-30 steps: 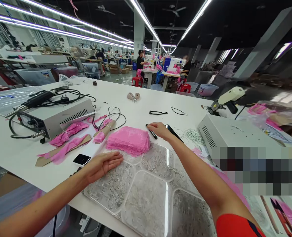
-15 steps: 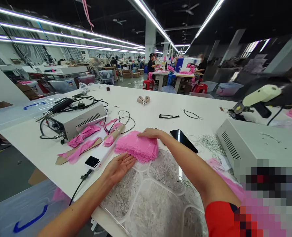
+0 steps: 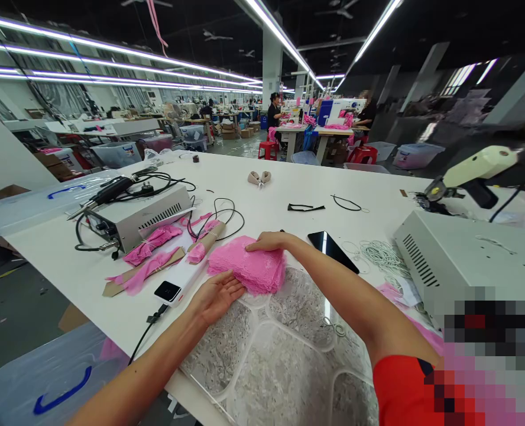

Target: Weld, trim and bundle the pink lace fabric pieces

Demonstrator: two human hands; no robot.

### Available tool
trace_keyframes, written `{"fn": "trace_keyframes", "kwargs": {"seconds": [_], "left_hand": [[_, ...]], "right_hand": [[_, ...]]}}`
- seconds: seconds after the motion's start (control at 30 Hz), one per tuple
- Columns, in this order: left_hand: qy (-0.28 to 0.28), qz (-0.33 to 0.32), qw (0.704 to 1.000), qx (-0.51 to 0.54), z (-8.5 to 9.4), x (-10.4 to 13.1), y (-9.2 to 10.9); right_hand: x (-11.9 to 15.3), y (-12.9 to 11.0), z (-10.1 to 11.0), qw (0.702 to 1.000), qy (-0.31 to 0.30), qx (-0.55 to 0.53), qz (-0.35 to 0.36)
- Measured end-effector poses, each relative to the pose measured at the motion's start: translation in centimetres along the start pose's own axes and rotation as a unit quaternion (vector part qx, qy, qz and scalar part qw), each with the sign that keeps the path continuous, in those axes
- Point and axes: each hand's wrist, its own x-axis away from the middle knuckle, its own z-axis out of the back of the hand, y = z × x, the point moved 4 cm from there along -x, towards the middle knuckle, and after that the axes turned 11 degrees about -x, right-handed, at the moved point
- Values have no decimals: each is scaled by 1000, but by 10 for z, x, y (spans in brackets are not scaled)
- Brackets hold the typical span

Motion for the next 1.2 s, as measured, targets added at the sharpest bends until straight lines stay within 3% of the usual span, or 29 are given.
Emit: {"fn": "trace_keyframes", "kwargs": {"seconds": [0.67,0.97,1.2], "left_hand": [[-1,-27,999,43,-4,8,0],[15,-21,999,20,-2,2,5],[-6,-26,1000,-4,-6,6,7]], "right_hand": [[8,-2,-18,992,-16,-117,-43],[4,4,-25,968,-51,-231,-81],[20,17,-37,927,-101,-350,-86]]}}
